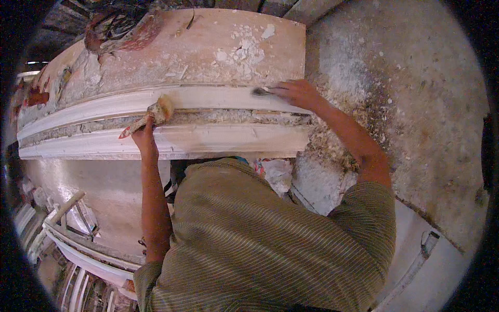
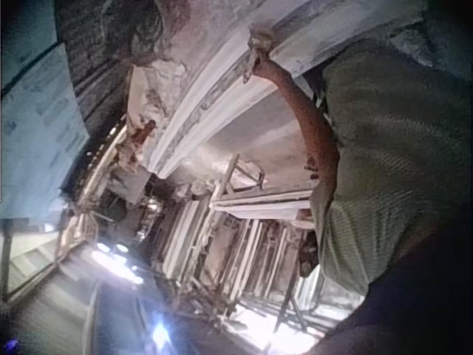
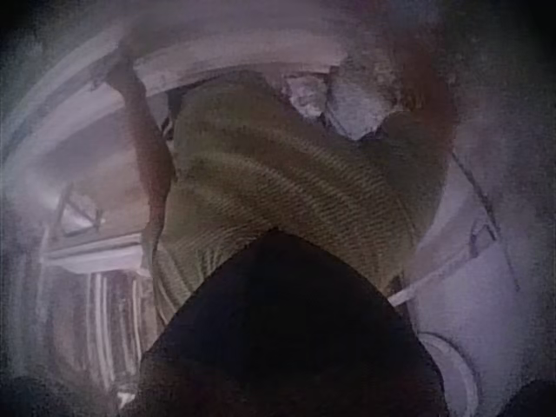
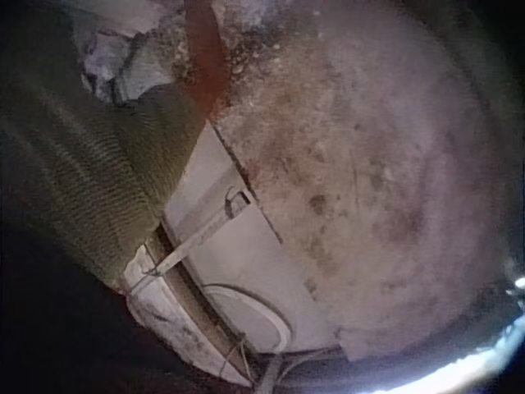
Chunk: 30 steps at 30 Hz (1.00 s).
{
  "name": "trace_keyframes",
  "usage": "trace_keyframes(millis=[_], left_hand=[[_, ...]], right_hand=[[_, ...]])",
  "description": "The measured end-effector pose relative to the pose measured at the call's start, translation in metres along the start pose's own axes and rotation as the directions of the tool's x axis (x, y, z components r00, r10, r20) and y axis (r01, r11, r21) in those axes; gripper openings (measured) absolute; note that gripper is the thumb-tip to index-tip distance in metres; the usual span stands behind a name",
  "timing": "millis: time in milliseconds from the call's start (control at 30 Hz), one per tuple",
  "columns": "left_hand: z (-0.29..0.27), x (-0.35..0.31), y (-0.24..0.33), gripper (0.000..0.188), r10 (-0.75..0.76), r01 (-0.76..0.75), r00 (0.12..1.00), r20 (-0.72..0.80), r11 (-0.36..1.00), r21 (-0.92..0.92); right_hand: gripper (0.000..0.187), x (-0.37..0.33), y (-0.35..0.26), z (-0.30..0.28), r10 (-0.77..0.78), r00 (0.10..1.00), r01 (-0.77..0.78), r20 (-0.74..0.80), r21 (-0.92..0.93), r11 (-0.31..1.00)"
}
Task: The person cleans a long white wooden molding on a workbench using a brush and a scraper. They repeatedly brush off dust and scrape away residue along the grooves and edges of the piece.
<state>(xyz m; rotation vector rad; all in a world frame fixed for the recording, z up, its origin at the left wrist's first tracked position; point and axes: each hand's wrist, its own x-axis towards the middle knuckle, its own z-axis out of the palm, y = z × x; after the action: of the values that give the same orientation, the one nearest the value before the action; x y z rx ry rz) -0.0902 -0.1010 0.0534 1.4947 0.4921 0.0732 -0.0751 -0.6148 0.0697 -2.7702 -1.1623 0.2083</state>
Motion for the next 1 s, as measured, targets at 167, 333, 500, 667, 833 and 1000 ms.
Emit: trace_keyframes(millis=[167, 333, 500, 667, 833, 1000], left_hand=[[0.000, 0.008, -0.003, 0.037, -0.043, 0.042, 0.999, -0.033, 0.999, -0.023], [-0.009, 0.007, -0.003, 0.036, -0.031, 0.023, 0.997, -0.075, 0.994, -0.111], [-0.023, -0.001, -0.011, 0.029, -0.087, 0.070, 0.989, -0.121, 0.988, -0.136], [-0.032, -0.005, -0.021, 0.025, -0.035, 0.037, 0.996, -0.086, 0.999, 0.023], [-0.027, -0.006, 0.000, 0.022, -0.054, 0.055, 0.998, -0.036, 0.998, 0.042], [-0.030, -0.002, 0.000, 0.018, -0.008, 0.006, 0.998, -0.061, 0.999, -0.032]], right_hand=[[0.033, 0.145, -0.074, 0.012, -0.028, 0.996, 0.032, -0.088, 0.048, 0.998], [0.034, 0.087, -0.046, -0.002, 0.101, 0.994, -0.103, 0.032, 0.084, 0.991], [0.034, -0.038, 0.017, 0.009, 0.179, 0.977, -0.183, 0.118, 0.024, 0.983], [0.036, 0.133, -0.061, 0.014, 0.009, 0.997, 0.000, -0.072, 0.127, 0.992], [0.024, 0.364, -0.174, 0.016, -0.057, 0.991, 0.065, -0.125, 0.067, 0.996], [0.019, 0.381, -0.176, 0.010, -0.028, 0.998, 0.030, -0.053, 0.053, 0.998]])
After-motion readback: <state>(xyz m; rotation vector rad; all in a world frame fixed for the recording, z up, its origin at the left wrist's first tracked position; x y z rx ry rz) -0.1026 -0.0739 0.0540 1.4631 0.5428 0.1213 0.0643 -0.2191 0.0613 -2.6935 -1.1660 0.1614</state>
